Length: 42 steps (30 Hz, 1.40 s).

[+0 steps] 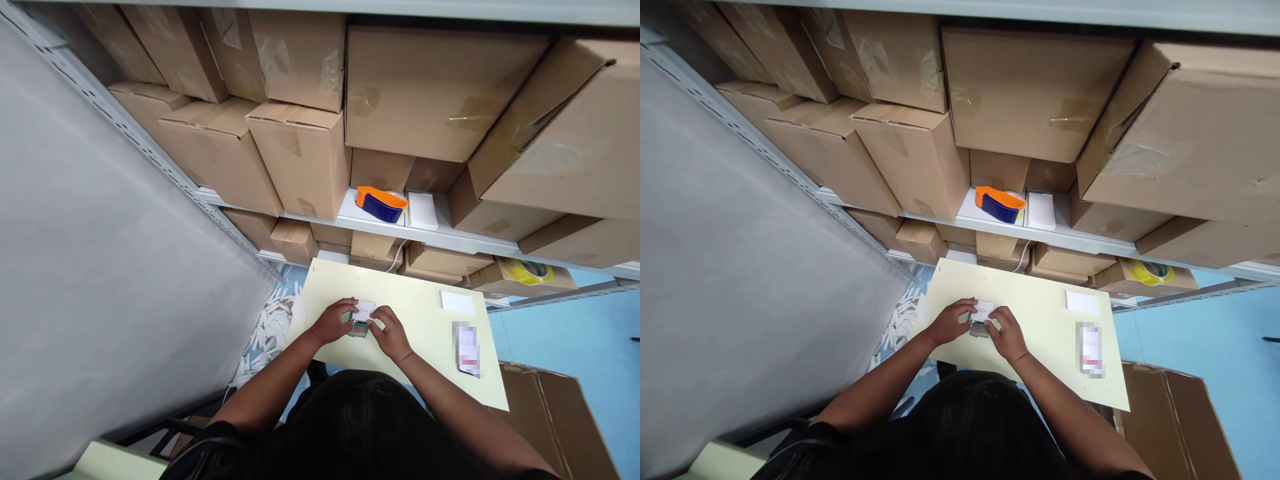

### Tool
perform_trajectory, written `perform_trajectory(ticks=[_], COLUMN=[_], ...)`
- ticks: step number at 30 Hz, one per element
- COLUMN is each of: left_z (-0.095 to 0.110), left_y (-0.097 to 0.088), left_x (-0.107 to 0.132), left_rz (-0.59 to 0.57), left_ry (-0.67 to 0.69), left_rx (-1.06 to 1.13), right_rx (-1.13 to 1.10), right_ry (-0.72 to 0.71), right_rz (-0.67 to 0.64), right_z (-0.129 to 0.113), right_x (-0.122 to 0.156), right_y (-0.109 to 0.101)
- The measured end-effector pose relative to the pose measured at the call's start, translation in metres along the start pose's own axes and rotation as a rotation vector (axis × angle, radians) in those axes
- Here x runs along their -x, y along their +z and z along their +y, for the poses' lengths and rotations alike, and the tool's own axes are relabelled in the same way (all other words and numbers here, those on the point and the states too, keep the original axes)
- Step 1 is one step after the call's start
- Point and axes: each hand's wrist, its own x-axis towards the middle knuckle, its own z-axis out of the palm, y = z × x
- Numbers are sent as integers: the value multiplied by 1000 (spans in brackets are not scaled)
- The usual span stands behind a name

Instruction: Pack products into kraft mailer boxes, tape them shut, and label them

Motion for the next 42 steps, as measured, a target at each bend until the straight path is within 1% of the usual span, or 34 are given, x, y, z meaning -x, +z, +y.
perform_trajectory(ticks=[5,9,13,18,20,23,26,28,30,32,34,35,37,40,42], left_z=[-4,-5,-4,-3,-3,-2,0,-1,-4,-9,-15,-17,-22,-27,-29], left_y=[4,8,10,9,9,12,17,22,29,36,42,44,48,50,51], left_x=[3,5,11,24,27,27,27,30,34,39,43,44,44,42,41], left_rz=[9,14,-15,-78,-81,-56,-26,25,73,70,28,12,17,46,43], left_ry=[-54,-26,55,149,159,148,130,84,-21,-159,-260,-289,-319,-338,-343], left_rx=[88,101,4,-152,-207,-270,-252,-186,-83,28,111,138,169,187,190], right_rx=[-54,-94,-101,-159,-214,-305,-369,-403,-449,-503,-544,-553,-574,-610,-592], right_ry=[88,199,262,385,413,414,450,480,499,517,536,549,588,656,666], right_rz=[-33,-49,-64,21,27,15,29,-7,-80,-148,-183,-188,-183,-171,-190], right_z=[4,5,4,7,9,12,17,21,25,27,28,28,30,36,41], right_x=[-3,-3,-2,0,1,2,4,7,11,16,20,21,24,27,29], right_y=[3,8,13,19,21,21,17,13,8,5,4,4,5,11,16])
